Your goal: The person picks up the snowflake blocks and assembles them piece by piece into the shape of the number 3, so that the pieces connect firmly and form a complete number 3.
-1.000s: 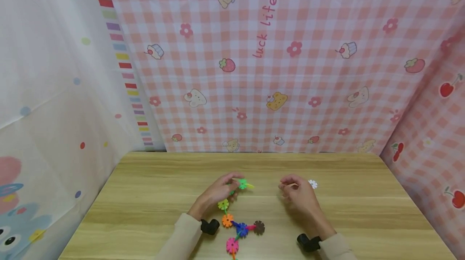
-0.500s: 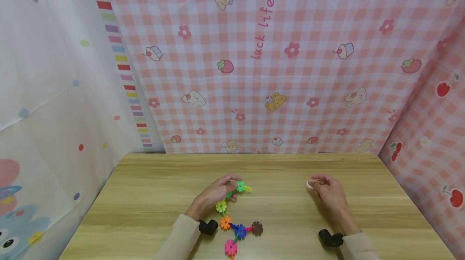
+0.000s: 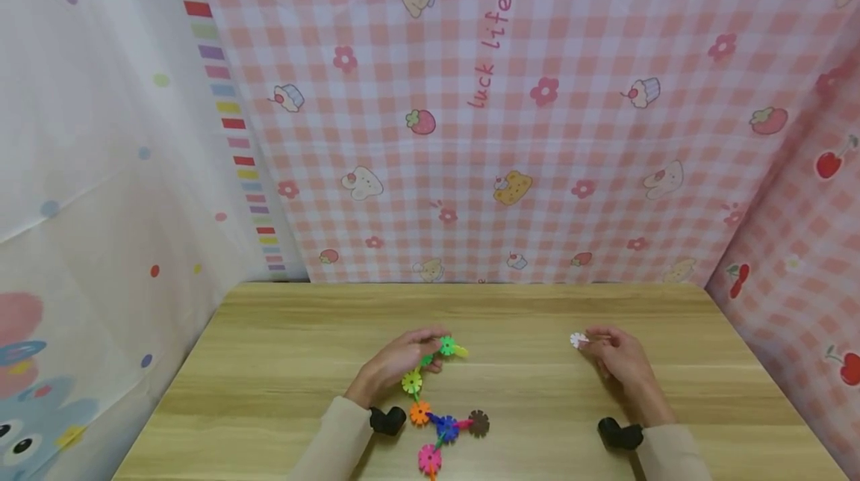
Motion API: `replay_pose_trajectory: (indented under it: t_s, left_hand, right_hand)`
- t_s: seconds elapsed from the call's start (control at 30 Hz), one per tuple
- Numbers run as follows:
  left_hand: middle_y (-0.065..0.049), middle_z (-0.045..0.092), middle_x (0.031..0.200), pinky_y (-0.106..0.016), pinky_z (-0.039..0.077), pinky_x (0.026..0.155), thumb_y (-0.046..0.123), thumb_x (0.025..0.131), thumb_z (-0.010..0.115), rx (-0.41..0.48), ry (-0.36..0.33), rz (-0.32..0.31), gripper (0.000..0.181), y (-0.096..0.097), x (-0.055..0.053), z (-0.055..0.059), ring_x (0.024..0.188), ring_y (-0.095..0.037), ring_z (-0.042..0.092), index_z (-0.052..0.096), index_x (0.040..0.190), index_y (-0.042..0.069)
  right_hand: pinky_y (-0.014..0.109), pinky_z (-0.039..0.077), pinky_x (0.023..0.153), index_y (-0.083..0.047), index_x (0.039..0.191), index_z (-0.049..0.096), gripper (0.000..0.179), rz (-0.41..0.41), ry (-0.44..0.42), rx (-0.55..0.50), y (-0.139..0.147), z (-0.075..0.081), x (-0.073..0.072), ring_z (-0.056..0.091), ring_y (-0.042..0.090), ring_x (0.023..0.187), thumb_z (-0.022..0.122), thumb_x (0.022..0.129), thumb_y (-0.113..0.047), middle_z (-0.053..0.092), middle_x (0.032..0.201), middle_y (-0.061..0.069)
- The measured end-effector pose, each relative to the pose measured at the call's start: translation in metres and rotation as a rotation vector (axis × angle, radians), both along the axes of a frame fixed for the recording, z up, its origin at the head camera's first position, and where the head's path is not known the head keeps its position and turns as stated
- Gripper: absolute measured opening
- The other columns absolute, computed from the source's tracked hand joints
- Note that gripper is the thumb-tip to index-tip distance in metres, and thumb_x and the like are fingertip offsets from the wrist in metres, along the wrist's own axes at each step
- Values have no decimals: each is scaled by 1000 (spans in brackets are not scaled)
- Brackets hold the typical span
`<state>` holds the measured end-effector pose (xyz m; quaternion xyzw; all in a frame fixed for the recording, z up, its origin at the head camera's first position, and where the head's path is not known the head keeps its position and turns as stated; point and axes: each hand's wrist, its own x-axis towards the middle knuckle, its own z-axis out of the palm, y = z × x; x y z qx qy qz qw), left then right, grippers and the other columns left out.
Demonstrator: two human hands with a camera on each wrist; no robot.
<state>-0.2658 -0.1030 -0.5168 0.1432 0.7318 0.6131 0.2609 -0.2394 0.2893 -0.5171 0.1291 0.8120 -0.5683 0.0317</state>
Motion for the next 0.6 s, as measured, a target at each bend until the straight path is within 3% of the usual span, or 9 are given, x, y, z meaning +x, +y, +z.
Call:
replay_pose_trajectory:
  t_s: [0.3, 0.6]
  left_hand:
    - [-11, 61, 115, -35, 55, 91, 22, 106, 45, 3, -7, 8, 40, 2, 0, 0, 99, -22, 62, 50, 143, 9]
    - [-10, 61, 117, -36, 54, 92, 23, 106, 45, -2, -14, 12, 40, 0, 1, 0, 100, -23, 63, 51, 143, 10]
  right_hand:
    - [22, 39, 43, 5, 130, 56, 47, 12, -23, -14, 1, 1, -3, 42, 5, 45, 72, 90, -15, 49, 62, -7]
    - [24, 36, 43, 4, 127, 59, 42, 10, -36, 71, 0, -3, -5, 43, 9, 44, 71, 90, -12, 47, 55, -4]
